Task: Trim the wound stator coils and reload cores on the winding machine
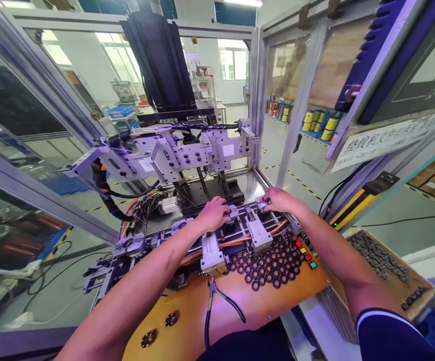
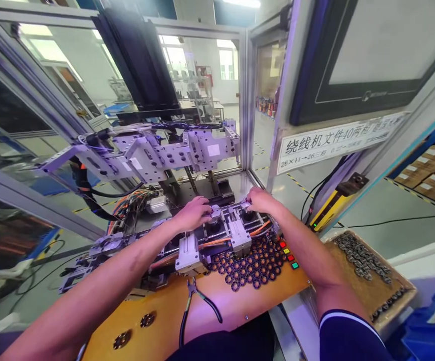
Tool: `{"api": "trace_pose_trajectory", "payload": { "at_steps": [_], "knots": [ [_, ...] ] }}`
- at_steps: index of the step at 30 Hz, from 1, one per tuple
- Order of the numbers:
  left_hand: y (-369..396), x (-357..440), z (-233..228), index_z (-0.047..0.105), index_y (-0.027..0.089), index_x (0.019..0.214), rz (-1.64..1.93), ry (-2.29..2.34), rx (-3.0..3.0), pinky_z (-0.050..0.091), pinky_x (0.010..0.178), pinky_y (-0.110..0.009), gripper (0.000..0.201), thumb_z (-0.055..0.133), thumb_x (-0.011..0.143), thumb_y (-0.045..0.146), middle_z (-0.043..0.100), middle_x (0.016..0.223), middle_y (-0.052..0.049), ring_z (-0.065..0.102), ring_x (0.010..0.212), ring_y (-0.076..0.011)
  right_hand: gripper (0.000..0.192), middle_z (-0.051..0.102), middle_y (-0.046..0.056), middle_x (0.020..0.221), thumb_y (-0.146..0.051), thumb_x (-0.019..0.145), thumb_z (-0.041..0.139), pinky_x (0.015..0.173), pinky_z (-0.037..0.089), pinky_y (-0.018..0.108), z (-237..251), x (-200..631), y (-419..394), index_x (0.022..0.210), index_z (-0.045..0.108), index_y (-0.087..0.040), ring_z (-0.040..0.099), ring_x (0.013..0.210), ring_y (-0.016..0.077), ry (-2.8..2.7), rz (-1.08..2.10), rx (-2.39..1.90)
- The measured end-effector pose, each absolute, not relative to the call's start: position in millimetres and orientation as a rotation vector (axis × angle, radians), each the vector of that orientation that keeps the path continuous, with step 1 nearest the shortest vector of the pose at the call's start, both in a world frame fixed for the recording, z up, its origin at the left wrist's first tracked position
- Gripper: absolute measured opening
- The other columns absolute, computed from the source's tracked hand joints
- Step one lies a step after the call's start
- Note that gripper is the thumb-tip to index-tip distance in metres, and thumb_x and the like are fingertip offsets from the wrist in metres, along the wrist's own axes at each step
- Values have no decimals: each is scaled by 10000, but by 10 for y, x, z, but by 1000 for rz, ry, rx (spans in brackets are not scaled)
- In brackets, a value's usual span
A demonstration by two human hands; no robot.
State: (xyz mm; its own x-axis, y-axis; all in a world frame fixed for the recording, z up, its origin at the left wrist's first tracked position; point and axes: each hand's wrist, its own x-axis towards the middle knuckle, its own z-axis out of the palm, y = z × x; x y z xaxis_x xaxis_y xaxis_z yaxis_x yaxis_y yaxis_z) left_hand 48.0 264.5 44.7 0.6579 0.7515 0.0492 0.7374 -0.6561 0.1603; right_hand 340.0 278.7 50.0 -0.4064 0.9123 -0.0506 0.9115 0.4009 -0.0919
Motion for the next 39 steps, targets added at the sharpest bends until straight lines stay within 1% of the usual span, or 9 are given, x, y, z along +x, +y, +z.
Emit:
{"api": "trace_pose_trajectory", "payload": {
  "at_steps": [9, 13, 16, 18, 21, 26, 30, 34, 39],
  "knots": [
    [2676, 482, 559, 617, 175, 1195, 276, 1173, 2591, 488, 988, -525, 328, 624, 913, 342, 598, 1320, -109, 585, 1186, -274, 281, 632, 73, 1154, -352, 963, 601, 874, 556, 400, 624, 3334, 2852, 1152, 615, -144, 634, 1009, 200, -2568, 319, -1714],
    [2201, 334, 848, 659, 139, 1013, 523, 1164, 2503, 377, 1120, -489, 256, 537, 948, 354, 535, 1399, -154, 450, 1353, -297, 156, 623, 105, 1212, -267, 901, 669, 974, 503, 415, 874, 3293, 2623, 923, 647, -114, 617, 1090, 221, -2491, 317, -1555],
    [1475, -79, 922, 624, 173, 971, 679, 1182, 2396, 397, 1112, -400, 290, 401, 999, 357, 515, 1404, -123, 475, 1329, -232, 128, 573, 119, 1320, -230, 894, 643, 1073, 426, 408, 915, 3155, 2153, 806, 622, -139, 571, 1197, 238, -2468, 359, -1357],
    [887, -452, 796, 618, 200, 961, 836, 1233, 2251, 449, 1055, -361, 279, 377, 1006, 332, 569, 1305, -108, 543, 1237, -207, 119, 557, 96, 1344, -252, 917, 612, 1092, 409, 398, 773, 2961, 1723, 836, 631, -167, 544, 1240, 228, -2484, 473, -1171],
    [42, -966, 340, 643, 233, 989, 1005, 1530, 2015, 520, 930, -297, 231, 417, 992, 281, 650, 1108, -77, 625, 1090, -189, 135, 595, 96, 1244, -231, 973, 532, 1008, 468, 331, 311, 2460, 1052, 925, 650, -186, 577, 1164, 189, -2521, 793, -826],
    [-684, -1325, -597, 683, 219, 843, 793, 1911, 1981, 576, 747, -305, 286, 479, 954, 385, 686, 870, -64, 697, 818, -207, 83, 640, 64, 937, -180, 915, 608, 807, 518, 256, -595, 1234, 462, 853, 661, -166, 615, 856, 156, -2680, 853, -568],
    [-670, -1264, -997, 677, 221, 878, 763, 1981, 1982, 566, 824, -370, 230, 499, 948, 349, 701, 914, -76, 684, 880, -235, 86, 641, 118, 961, -127, 902, 583, 839, 510, 352, -892, 660, 475, 876, 665, -132, 598, 904, 221, -2721, 726, -540],
    [-593, -1187, -1123, 630, 196, 1006, 849, 2113, 1958, 534, 898, -455, 212, 543, 931, 374, 656, 1019, -114, 635, 987, -278, 97, 637, 129, 1048, -155, 918, 566, 867, 511, 383, -804, 890, 455, 949, 657, -145, 590, 968, 235, -2655, 580, -600],
    [-403, -1075, -1224, 488, 137, 1329, 907, 2125, 2018, 474, 997, -540, 662, 668, 819, 520, 525, 1271, -208, 527, 1205, -367, 122, 645, 103, 1012, -156, 952, 523, 865, 534, 368, -667, 1702, 373, 986, 639, -164, 618, 944, 214, -2484, 421, -823]
  ]
}}
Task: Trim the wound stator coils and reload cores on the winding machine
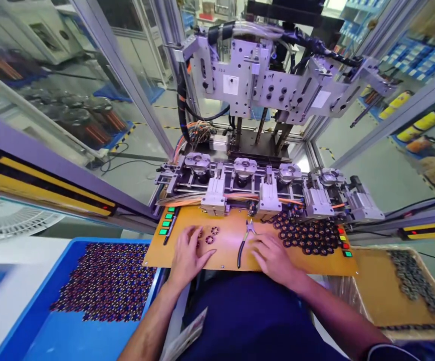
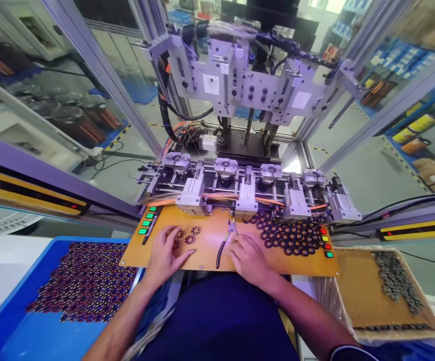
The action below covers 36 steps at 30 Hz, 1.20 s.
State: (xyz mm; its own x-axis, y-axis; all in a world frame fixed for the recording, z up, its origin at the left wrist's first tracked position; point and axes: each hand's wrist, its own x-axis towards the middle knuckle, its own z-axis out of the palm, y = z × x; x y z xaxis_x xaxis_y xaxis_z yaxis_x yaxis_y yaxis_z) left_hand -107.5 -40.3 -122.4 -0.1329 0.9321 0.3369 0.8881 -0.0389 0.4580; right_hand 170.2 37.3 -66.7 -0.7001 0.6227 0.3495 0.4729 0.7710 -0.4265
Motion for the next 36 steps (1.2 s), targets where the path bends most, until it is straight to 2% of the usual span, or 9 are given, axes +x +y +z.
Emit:
{"api": "trace_pose_trajectory", "payload": {
  "at_steps": [4, 7, 10, 18, 22, 25, 28, 31, 36],
  "knots": [
    [-145, -958, -1301, 538, 185, 1299, 904, 2011, 2120, 449, 1034, -535, 552, 639, 850, 490, 512, 1339, -192, 498, 1261, -368, 149, 641, 115, 1040, -151, 957, 513, 882, 542, 399, -670, 2260, 369, 1046, 631, -169, 622, 991, 233, -2364, 279, -1070],
    [-16, -914, -1328, 622, 187, 1175, 915, 1964, 2174, 457, 1011, -543, 385, 613, 879, 433, 547, 1301, -190, 517, 1232, -374, 140, 641, 127, 1042, -156, 948, 527, 892, 543, 423, -721, 2522, 383, 1028, 642, -159, 616, 1008, 250, -2298, 193, -1228],
    [30, -925, -1323, 640, 182, 1121, 936, 1949, 2210, 469, 994, -535, 300, 590, 899, 377, 582, 1237, -181, 546, 1191, -361, 125, 643, 128, 1036, -152, 922, 562, 900, 541, 433, -811, 2614, 399, 998, 662, -152, 610, 1006, 258, -2277, 159, -1321],
    [-245, -1016, -1061, 551, 155, 1264, 1056, 2027, 2161, 436, 1034, -586, 546, 700, 820, 437, 565, 1283, -209, 525, 1235, -392, 165, 627, 184, 1143, -72, 881, 548, 909, 502, 544, -925, 2510, 419, 873, 703, -129, 550, 1126, 333, -2243, 195, -1332],
    [-389, -937, -629, 583, 211, 1257, 1151, 1935, 1901, 480, 1011, -506, 457, 691, 843, 372, 649, 1214, -142, 615, 1144, -318, 145, 610, 150, 1182, -138, 922, 560, 942, 528, 457, -556, 2256, 376, 927, 704, -154, 567, 1139, 266, -2217, 321, -1120],
    [-342, -743, -206, 632, 247, 1224, 1089, 1500, 1735, 549, 926, -384, 352, 643, 889, 355, 738, 1097, -78, 696, 1018, -242, 104, 580, 111, 1243, -193, 931, 595, 961, 534, 374, -166, 1875, 352, 955, 696, -194, 580, 1159, 214, -2144, 518, -836],
    [-258, -542, 142, 646, 250, 1249, 1171, 1198, 1549, 578, 877, -319, 363, 632, 901, 353, 752, 1143, -77, 719, 1018, -223, 95, 571, 115, 1263, -152, 902, 637, 985, 511, 359, 121, 1512, 346, 969, 691, -193, 581, 1175, 211, -1996, 750, -523],
    [-247, -456, 302, 703, 268, 1159, 1337, 1237, 1509, 572, 892, -291, 281, 666, 881, 242, 772, 1098, -48, 727, 995, -195, 164, 572, 118, 1274, -125, 893, 642, 968, 507, 322, 235, 1311, 366, 1033, 688, -198, 582, 1166, 194, -1942, 880, -399],
    [-321, -498, 270, 707, 272, 1135, 1516, 1422, 1698, 574, 871, -279, 370, 731, 803, 111, 751, 1028, -38, 705, 966, -173, 171, 610, 106, 1234, -175, 898, 661, 950, 514, 315, 232, 1199, 424, 1064, 682, -214, 602, 1146, 190, -1896, 1165, -411]
  ]
}}
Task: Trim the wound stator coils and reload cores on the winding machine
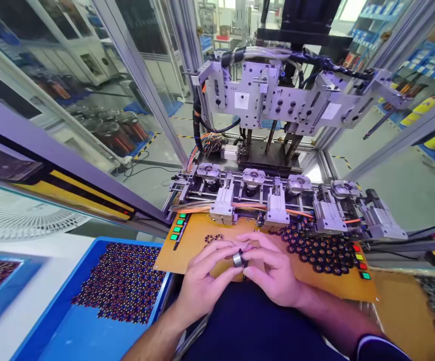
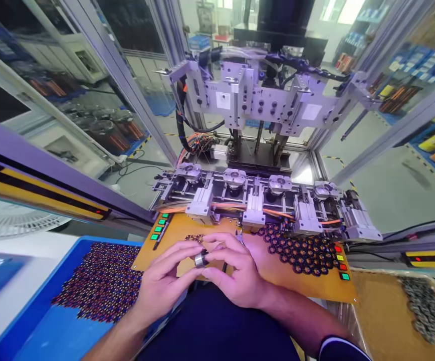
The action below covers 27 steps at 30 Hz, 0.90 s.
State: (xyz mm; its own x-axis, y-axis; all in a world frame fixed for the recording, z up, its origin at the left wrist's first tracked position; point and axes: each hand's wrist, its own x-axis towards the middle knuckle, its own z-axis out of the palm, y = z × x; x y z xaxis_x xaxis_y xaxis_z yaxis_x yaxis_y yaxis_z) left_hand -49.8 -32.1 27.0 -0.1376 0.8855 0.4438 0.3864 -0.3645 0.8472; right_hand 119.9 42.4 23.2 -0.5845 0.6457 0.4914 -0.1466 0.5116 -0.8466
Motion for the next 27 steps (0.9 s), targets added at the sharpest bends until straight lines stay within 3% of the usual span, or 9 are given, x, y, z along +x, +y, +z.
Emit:
{"api": "trace_pose_trajectory", "payload": {
  "at_steps": [6, 10, 15, 19, 23, 27],
  "knots": [
    [-303, -532, 211, 709, 263, 1110, 1627, 1491, 1735, 597, 815, -312, 327, 714, 816, 119, 730, 981, -47, 709, 919, -186, 146, 637, 86, 1185, -122, 901, 631, 970, 511, 338, 217, 1064, 460, 996, 687, -218, 617, 1129, 183, -1886, 1283, -410],
    [-332, -686, 14, 718, 263, 1098, 1563, 1682, 1673, 601, 827, -375, 305, 758, 795, 256, 736, 997, -63, 715, 923, -231, 92, 640, 102, 1176, -152, 915, 618, 940, 537, 345, 345, 992, 687, 956, 689, -193, 644, 1078, 185, -2023, 1283, -372],
    [-402, -1013, -640, 678, 215, 1107, 1584, 2006, 1388, 556, 910, -472, 336, 720, 809, 364, 726, 1052, -102, 684, 987, -277, 111, 686, 95, 1015, -170, 921, 600, 848, 554, 326, 588, 644, 1489, 898, 707, -155, 661, 930, 169, -2341, 790, -264],
    [-412, -1069, -1103, 555, 188, 1286, 1542, 2066, 1240, 503, 983, -542, 419, 574, 915, 382, 658, 1236, -164, 632, 1142, -311, 102, 680, 110, 1043, -109, 873, 624, 902, 525, 367, 587, 80, 2178, 847, 721, -128, 648, 970, 201, -2464, 624, -331],
    [-369, -988, -1287, 407, 202, 1437, 1466, 1958, 1210, 436, 1091, -524, 524, 493, 954, 387, 521, 1451, -177, 526, 1324, -297, 115, 667, 144, 1077, -56, 847, 623, 914, 503, 375, 445, -399, 2539, 843, 734, -86, 637, 973, 225, -2635, 505, -331],
    [-325, -975, -1322, 409, 202, 1442, 1427, 1822, 1233, 397, 1134, -512, 580, 545, 922, 418, 517, 1469, -171, 512, 1347, -294, 144, 661, 163, 1088, -70, 877, 596, 918, 488, 367, 334, -566, 2639, 890, 739, -60, 622, 987, 236, -2766, 400, -302]
  ]
}}
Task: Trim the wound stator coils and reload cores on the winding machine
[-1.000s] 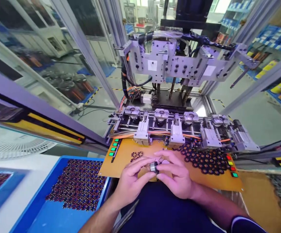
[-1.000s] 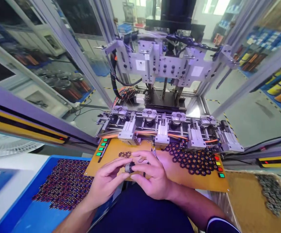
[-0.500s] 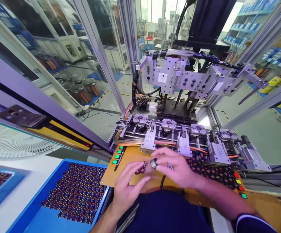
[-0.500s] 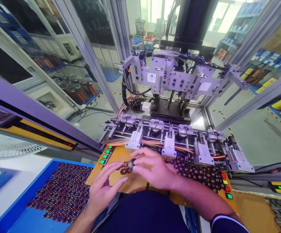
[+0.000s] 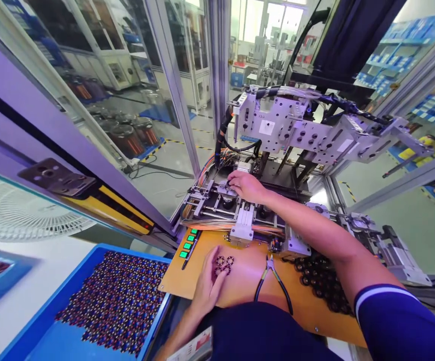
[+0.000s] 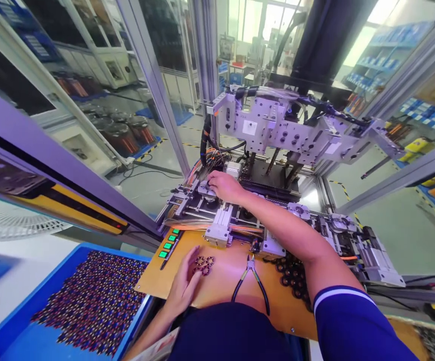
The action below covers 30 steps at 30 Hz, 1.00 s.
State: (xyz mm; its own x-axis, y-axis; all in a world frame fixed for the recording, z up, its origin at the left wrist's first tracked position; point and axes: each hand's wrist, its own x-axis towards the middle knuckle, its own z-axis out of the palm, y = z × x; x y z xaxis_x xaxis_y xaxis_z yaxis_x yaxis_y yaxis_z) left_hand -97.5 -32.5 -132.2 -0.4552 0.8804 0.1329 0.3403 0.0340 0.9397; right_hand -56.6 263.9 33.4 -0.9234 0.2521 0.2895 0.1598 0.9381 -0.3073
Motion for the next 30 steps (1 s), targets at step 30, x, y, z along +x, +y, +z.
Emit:
{"api": "trace_pose_trajectory", "payload": {
  "at_steps": [30],
  "knots": [
    [-288, -975, -1300, 469, 190, 1386, 1419, 1829, 1221, 462, 1080, -508, 551, 586, 895, 410, 587, 1389, -174, 590, 1263, -298, 320, 634, 171, 1249, -8, 909, 444, 988, 509, 444, 493, -212, 2320, 1149, 649, -62, 570, 1184, 254, -2894, 8, -217]
  ]
}}
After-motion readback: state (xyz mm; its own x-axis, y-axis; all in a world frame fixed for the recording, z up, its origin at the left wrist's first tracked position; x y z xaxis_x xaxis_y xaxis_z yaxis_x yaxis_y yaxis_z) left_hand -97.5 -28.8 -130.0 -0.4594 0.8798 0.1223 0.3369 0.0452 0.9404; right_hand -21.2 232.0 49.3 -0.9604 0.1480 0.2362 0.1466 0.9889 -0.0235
